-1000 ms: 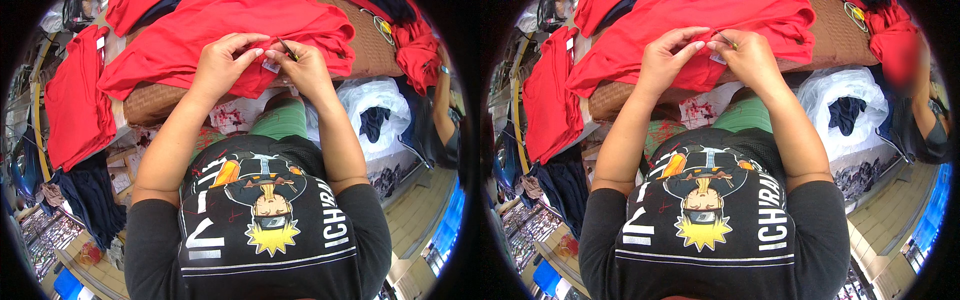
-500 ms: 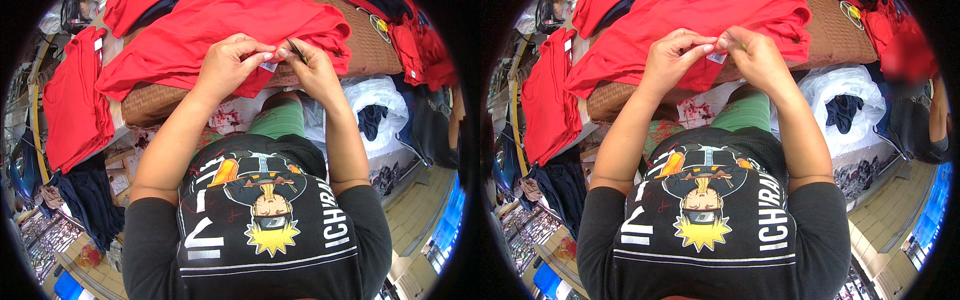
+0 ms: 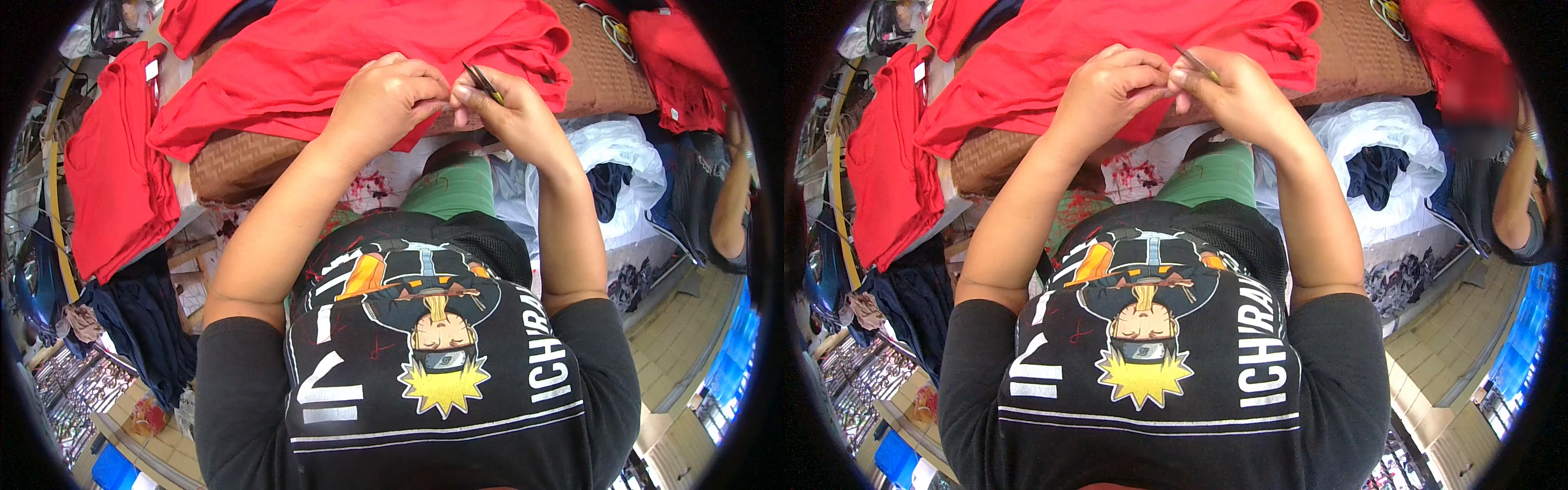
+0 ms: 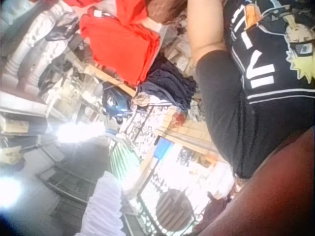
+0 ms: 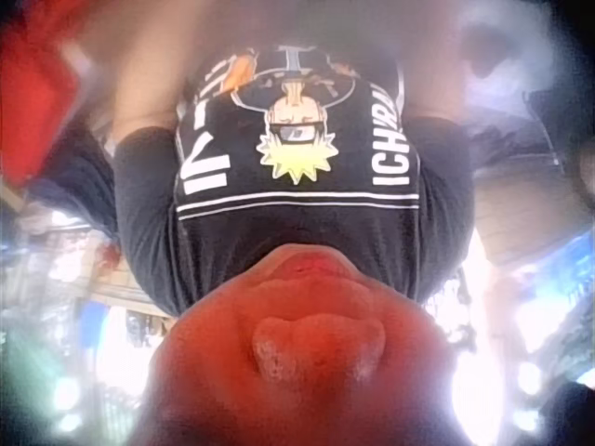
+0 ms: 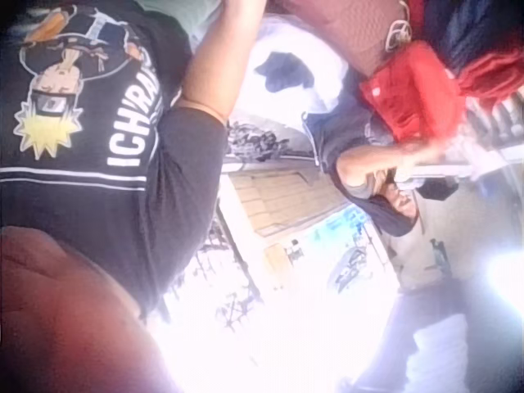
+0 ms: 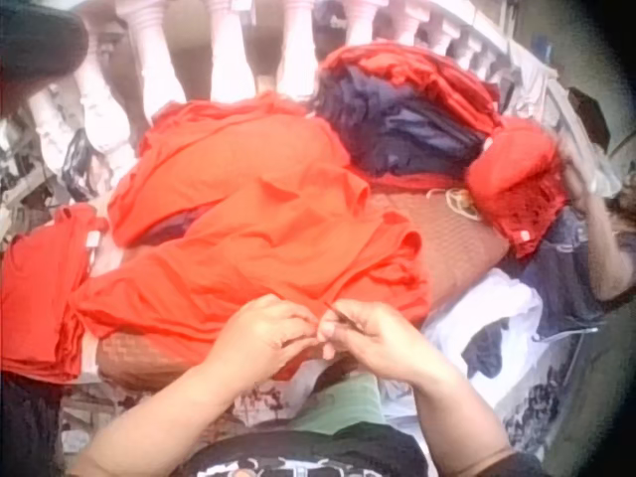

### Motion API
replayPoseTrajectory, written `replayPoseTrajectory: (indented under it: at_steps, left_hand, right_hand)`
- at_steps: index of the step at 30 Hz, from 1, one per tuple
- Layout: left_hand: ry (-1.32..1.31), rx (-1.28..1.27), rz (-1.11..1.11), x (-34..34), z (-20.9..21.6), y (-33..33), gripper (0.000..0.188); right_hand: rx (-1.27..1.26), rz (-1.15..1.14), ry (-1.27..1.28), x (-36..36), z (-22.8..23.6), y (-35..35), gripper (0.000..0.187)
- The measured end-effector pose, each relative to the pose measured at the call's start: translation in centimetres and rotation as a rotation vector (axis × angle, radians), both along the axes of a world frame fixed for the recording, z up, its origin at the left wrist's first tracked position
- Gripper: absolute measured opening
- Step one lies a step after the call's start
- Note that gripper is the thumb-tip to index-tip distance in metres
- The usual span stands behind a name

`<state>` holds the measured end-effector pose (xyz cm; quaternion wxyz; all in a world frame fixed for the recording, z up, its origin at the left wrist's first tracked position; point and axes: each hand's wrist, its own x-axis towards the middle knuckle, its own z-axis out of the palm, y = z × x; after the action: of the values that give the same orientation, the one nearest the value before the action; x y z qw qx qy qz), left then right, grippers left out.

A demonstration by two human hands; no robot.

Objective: The person trims excess threads from several red t-shirts using a small pair of shears, picking up shirts one by one from a stack and placing them on a workspace to trim the collar and hem areas.

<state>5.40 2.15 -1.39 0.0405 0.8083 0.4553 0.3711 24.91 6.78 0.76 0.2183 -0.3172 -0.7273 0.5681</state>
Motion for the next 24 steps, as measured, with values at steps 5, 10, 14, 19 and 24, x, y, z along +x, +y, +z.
replayPoseTrajectory:
  at_steps: [5, 10, 14, 19, 24]
  left_hand:
    - [-0.203, -0.365, 0.098, -0.3, 0.6, 0.1, 0.015]
    - [-0.3, -0.604, 0.023, -0.9, 0.3, 0.8, 0.018]
    - [-0.378, -0.669, -0.021, -1.1, -0.3, 0.4, 0.018]
    - [-0.365, -0.64, -0.05, -1.1, -0.7, 0.5, 0.017]
    - [-0.427, -0.724, -0.046, -1.1, 0.3, 0.4, 0.017]
  right_hand:
    - [-0.36, -0.022, 0.18, -0.3, 0.8, 2.3, 0.024]
    - [-0.468, -0.123, 0.419, -0.2, -0.1, 3.7, 0.027]
    - [-0.569, 0.038, 0.517, 0.1, 0.1, 5.4, 0.026]
    - [-0.501, -0.14, 0.515, -1.6, 4.5, 5.9, 0.019]
    - [0.048, -0.277, 0.18, -2.1, 5.9, 5.5, 0.027]
